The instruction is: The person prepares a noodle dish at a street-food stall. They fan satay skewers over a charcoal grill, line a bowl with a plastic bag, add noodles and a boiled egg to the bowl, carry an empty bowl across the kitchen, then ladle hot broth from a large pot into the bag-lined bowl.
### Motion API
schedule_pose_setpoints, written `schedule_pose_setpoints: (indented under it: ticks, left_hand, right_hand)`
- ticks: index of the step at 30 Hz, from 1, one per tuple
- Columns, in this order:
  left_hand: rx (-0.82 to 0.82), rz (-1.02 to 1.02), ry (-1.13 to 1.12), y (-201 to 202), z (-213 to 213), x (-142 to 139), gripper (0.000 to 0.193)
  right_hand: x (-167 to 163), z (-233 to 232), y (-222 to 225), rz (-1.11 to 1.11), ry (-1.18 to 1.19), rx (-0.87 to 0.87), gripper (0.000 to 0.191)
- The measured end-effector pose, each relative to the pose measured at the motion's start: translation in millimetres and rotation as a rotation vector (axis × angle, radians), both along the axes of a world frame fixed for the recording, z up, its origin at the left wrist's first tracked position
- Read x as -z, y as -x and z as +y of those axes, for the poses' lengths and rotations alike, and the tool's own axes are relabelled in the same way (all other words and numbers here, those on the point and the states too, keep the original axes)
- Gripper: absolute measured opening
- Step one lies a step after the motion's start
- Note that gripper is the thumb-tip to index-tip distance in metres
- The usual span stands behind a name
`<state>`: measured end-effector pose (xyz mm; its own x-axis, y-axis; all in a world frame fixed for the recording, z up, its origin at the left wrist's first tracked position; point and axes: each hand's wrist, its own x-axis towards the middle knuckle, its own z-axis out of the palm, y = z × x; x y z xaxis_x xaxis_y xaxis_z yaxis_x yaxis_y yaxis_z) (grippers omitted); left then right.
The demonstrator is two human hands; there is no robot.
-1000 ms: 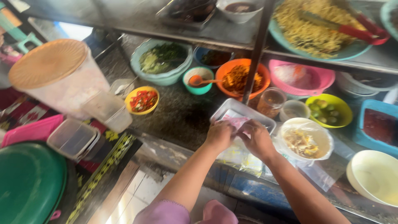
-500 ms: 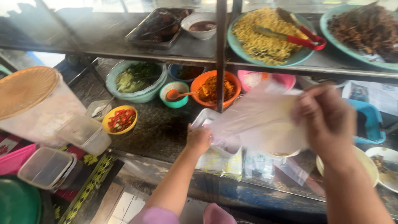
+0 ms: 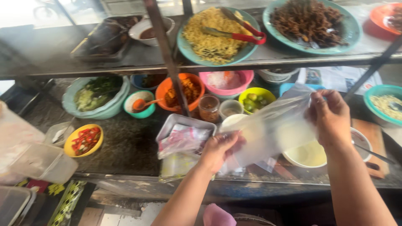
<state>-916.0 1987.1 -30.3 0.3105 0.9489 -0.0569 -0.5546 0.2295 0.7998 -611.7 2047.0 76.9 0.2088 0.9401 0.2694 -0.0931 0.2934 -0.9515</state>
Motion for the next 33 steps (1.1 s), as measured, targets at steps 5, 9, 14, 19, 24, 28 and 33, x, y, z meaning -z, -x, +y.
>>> schedule_pose_setpoints:
  ticks: [5, 9, 14, 19, 24, 28, 33]
  left_hand:
    - [-0.134, 0.166, -0.057, -53.3, 23.6, -0.5, 0.021]
    - [-0.089, 0.226, 0.01, -121.0, 14.6, 4.3, 0.028]
    - [0.083, -0.068, 0.245, -150.1, 14.3, 10.1, 0.026]
    - [0.043, -0.385, 0.364, -134.1, 34.6, 23.3, 0.025]
    - [-0.099, 0.015, 0.092, -135.2, 58.8, 8.6, 0.022]
    - [-0.015, 0.625, -0.213, -168.1, 42.7, -26.5, 0.024]
    - [0.022, 1.005, -0.751, -168.8, 15.2, -46.9, 0.031]
  right_hand:
    - [20.4, -34.0, -26.8, -1.124, -0.334, 0.542, 0.032]
    - [43.6, -64.7, -13.9, -0.981, -0.043, -0.005, 0.026]
    - [70.9, -67.3, -46.4, -0.795, -0.124, -0.165, 0.003]
    - [93.5, -70.3, -95.1, -0.994, 0.189, 0.057, 0.008]
    - [71.1, -76.5, -110.0, -1.02, 0.101, -0.057, 0.056]
    - [35.8, -76.6, -106.0, -0.782, -0.254, -0.169, 0.101]
    - [37.5, -63.4, -110.1, -0.629, 0.202, -0.429, 0.042]
